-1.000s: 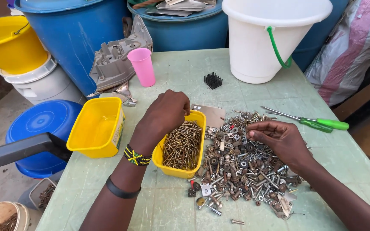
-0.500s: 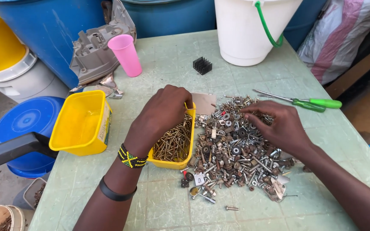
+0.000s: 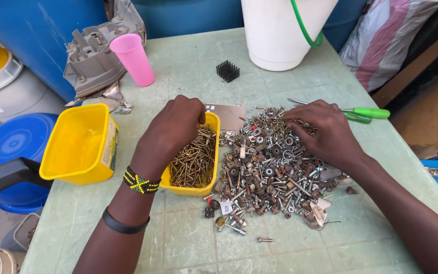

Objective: Sorting a mixed pile of metal hardware including screws, bolts, and nuts into separate yellow plastic containers.

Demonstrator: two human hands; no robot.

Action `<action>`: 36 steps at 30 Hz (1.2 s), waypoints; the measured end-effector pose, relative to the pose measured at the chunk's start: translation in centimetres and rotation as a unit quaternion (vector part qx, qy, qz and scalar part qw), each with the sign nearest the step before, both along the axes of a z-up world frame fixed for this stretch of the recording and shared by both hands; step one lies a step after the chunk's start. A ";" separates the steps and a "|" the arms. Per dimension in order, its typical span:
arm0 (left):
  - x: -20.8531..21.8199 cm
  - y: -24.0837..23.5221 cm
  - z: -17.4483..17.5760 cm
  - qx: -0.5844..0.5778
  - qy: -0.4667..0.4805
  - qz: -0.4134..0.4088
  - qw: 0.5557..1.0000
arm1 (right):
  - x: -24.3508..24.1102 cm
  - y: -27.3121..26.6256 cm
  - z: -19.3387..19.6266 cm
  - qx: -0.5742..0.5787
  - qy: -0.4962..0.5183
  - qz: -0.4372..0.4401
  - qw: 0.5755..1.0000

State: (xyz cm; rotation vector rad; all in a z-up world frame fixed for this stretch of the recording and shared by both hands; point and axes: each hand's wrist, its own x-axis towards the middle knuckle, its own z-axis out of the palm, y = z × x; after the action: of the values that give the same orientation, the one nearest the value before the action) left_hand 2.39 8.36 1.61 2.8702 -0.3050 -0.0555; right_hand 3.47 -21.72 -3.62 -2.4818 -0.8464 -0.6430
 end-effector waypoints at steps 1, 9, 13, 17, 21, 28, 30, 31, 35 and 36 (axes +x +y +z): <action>0.1 0.2 -0.2 0.000 0.002 0.002 1.000 | -0.8 0.8 0.4 0.000 0.002 0.002 1.000; 0.5 0.5 -0.8 0.018 0.009 -0.017 1.000 | -3.6 3.7 -0.6 -0.016 -0.005 0.106 0.994; 0.0 -0.4 0.0 0.050 0.019 -0.028 0.998 | -3.5 3.8 -0.3 -0.035 -0.003 0.115 0.993; 0.3 -0.6 -0.5 0.081 -0.010 -0.057 0.995 | -3.7 3.9 0.1 -0.052 0.000 0.101 0.994; -0.7 -1.2 0.9 0.099 -0.012 -0.066 0.993 | -2.7 3.2 -0.5 -0.054 -0.006 0.096 0.994; -0.9 -1.7 0.0 0.097 -0.028 -0.080 0.992 | -3.0 3.5 -0.3 -0.068 0.006 0.092 0.993; -1.0 -1.9 -0.1 0.102 -0.047 -0.088 0.990 | -2.8 3.3 -0.1 -0.066 0.004 0.088 0.994; -0.9 -1.8 -0.1 0.102 -0.049 -0.087 0.990 | -2.8 3.3 0.2 -0.066 0.002 0.088 0.994; -0.9 -1.8 0.2 0.110 -0.061 -0.079 0.989 | -1.9 2.3 0.9 -0.061 -0.008 0.053 0.997; -0.9 -1.7 0.4 0.116 -0.063 -0.077 0.988 | -1.6 1.9 1.0 -0.057 -0.019 0.036 0.998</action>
State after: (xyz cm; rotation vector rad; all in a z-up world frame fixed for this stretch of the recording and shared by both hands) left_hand 1.48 6.61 2.00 3.0801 -0.5802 0.0681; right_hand 1.92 -19.84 -2.66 -2.5339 -1.0069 -0.6359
